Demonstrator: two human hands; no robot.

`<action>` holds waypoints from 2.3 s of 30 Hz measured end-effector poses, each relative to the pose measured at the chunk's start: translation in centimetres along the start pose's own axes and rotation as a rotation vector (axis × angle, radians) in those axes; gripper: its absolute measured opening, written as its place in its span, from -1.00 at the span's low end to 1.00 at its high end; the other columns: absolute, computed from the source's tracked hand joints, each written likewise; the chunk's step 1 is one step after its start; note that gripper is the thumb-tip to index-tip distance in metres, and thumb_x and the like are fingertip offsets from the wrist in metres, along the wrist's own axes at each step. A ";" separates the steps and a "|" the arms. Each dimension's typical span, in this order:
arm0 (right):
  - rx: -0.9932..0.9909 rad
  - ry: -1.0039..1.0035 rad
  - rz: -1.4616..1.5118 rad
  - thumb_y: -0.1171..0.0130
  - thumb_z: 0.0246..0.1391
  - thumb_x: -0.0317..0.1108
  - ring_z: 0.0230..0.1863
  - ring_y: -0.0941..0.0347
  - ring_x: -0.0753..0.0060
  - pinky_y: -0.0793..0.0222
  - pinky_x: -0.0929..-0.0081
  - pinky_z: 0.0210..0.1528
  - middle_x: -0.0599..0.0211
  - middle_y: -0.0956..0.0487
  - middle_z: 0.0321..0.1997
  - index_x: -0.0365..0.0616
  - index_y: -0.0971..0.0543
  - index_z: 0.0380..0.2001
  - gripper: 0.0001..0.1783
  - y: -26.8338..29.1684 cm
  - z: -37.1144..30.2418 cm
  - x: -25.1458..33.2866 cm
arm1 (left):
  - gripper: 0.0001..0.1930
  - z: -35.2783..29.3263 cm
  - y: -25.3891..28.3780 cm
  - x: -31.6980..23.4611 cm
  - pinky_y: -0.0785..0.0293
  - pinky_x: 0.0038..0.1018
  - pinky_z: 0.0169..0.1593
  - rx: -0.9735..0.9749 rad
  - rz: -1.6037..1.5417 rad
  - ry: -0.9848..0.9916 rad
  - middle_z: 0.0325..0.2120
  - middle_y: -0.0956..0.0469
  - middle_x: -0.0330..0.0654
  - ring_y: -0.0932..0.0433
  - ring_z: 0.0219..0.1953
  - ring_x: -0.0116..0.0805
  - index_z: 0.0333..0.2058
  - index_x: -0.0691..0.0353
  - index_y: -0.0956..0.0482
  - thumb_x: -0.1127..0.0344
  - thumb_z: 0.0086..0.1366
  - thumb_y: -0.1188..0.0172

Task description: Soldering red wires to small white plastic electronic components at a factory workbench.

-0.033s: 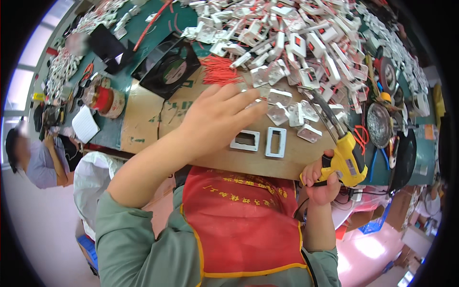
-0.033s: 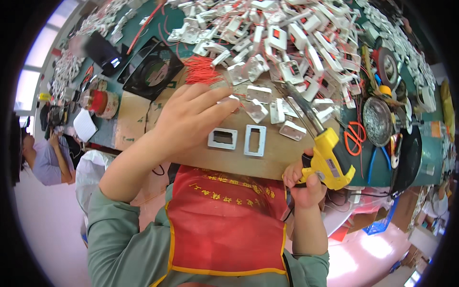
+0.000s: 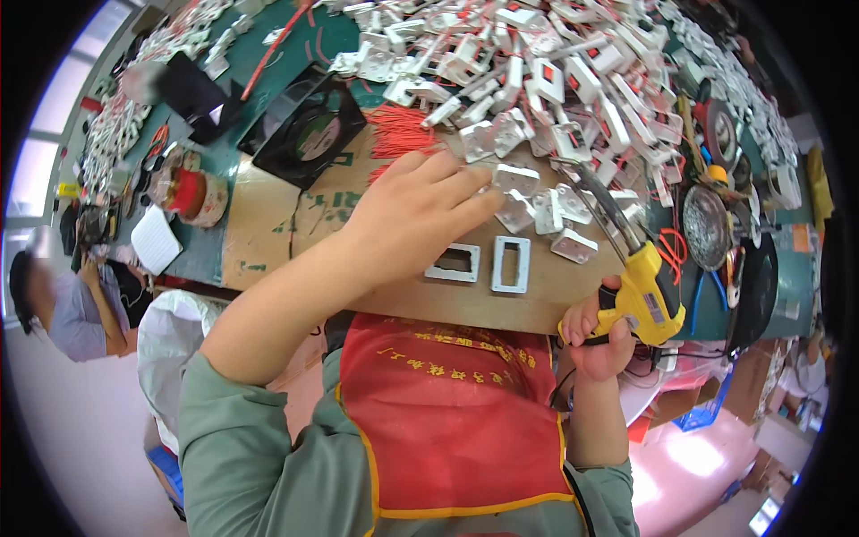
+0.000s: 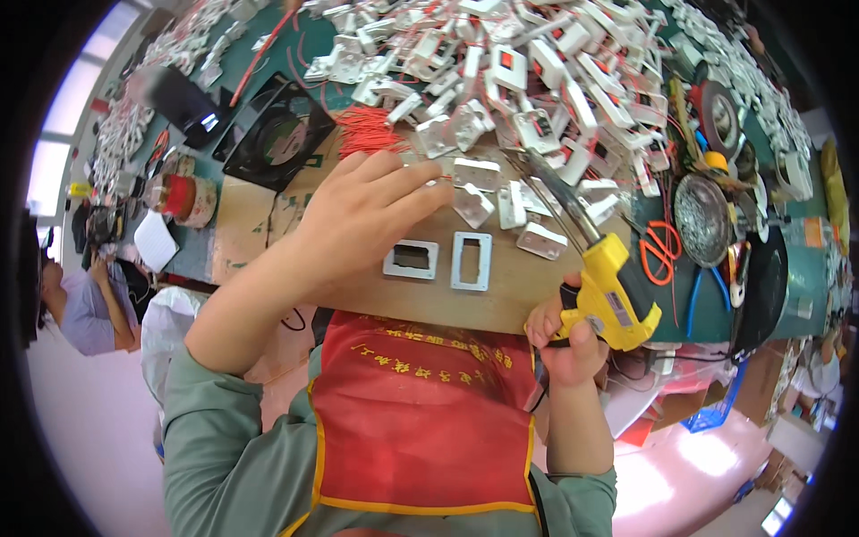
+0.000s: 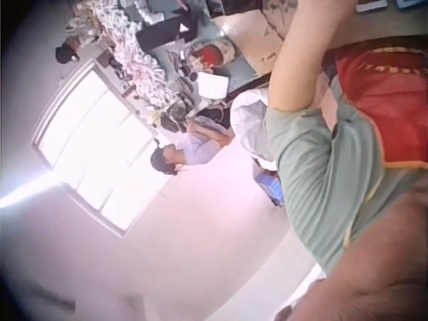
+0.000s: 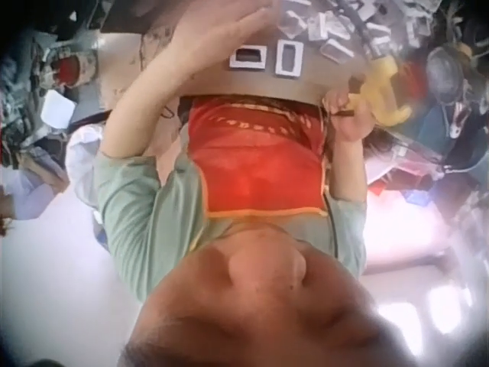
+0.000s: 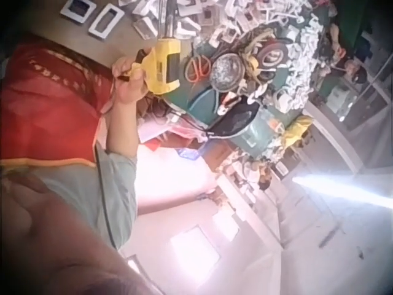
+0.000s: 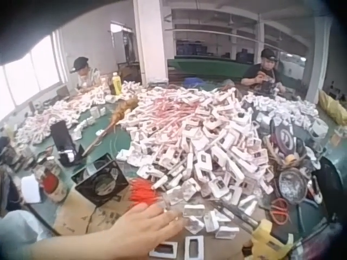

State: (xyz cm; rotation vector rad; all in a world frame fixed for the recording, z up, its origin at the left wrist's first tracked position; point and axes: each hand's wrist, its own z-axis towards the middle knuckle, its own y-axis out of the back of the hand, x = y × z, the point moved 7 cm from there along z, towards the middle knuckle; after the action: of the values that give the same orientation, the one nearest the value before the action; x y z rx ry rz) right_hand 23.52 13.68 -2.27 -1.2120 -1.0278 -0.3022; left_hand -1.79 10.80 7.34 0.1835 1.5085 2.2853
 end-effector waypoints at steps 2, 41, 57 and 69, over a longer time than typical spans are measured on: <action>0.001 0.000 0.021 -0.27 0.09 0.02 -0.63 -0.28 0.47 -0.23 0.47 -0.55 0.37 -0.38 -0.53 -0.21 -0.27 0.19 -0.24 -0.3 0.2 -0.1 | -0.62 1.5 -1.6 -0.6 -0.45 -0.34 -0.16 0.079 0.010 -0.121 -0.14 -0.56 -0.25 -0.53 -0.20 -0.24 -0.07 0.07 -0.57 0.39 0.08 -0.19; 0.000 -0.011 -0.149 -0.37 0.00 0.10 -0.59 -0.33 0.47 -0.28 0.48 -0.52 0.41 -0.40 -0.55 -0.17 -0.31 0.19 -0.17 -1.0 -0.6 0.6 | -0.81 -0.9 -3.2 -1.9 -0.47 -0.26 -0.43 0.127 -0.314 0.404 -0.50 -0.51 -0.16 -0.55 -0.46 -0.12 -0.43 0.16 -0.61 0.18 0.14 -0.34; -0.031 0.054 0.024 -0.29 0.07 -0.03 -0.56 -0.39 0.35 -0.39 0.37 -0.47 0.30 -0.44 -0.51 -0.27 -0.30 0.16 -0.27 1.3 -0.1 0.8 | -0.70 8.7 -1.4 13.9 -0.51 -0.22 -0.12 -0.175 -0.291 0.774 -0.34 -0.64 -0.06 -0.62 -0.22 -0.07 -0.21 0.24 -0.61 0.15 0.20 -0.24; -0.061 0.003 -0.041 -0.29 0.05 0.07 -0.59 -0.36 0.45 -0.33 0.43 -0.50 0.39 -0.38 -0.57 -0.21 -0.28 0.16 -0.22 0.8 -0.1 0.8 | -0.61 11.2 -5.3 16.3 -0.57 -0.40 -0.32 0.026 -0.612 0.949 -0.35 -0.67 -0.05 -0.67 -0.48 -0.32 -0.04 0.29 -0.61 0.30 0.16 -0.32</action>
State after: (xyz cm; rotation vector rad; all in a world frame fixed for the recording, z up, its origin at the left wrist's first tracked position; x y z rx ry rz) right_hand 24.54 14.08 -2.13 -1.2461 -1.0482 -0.3696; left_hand -11.73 28.55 5.37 -1.3294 1.6370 1.8719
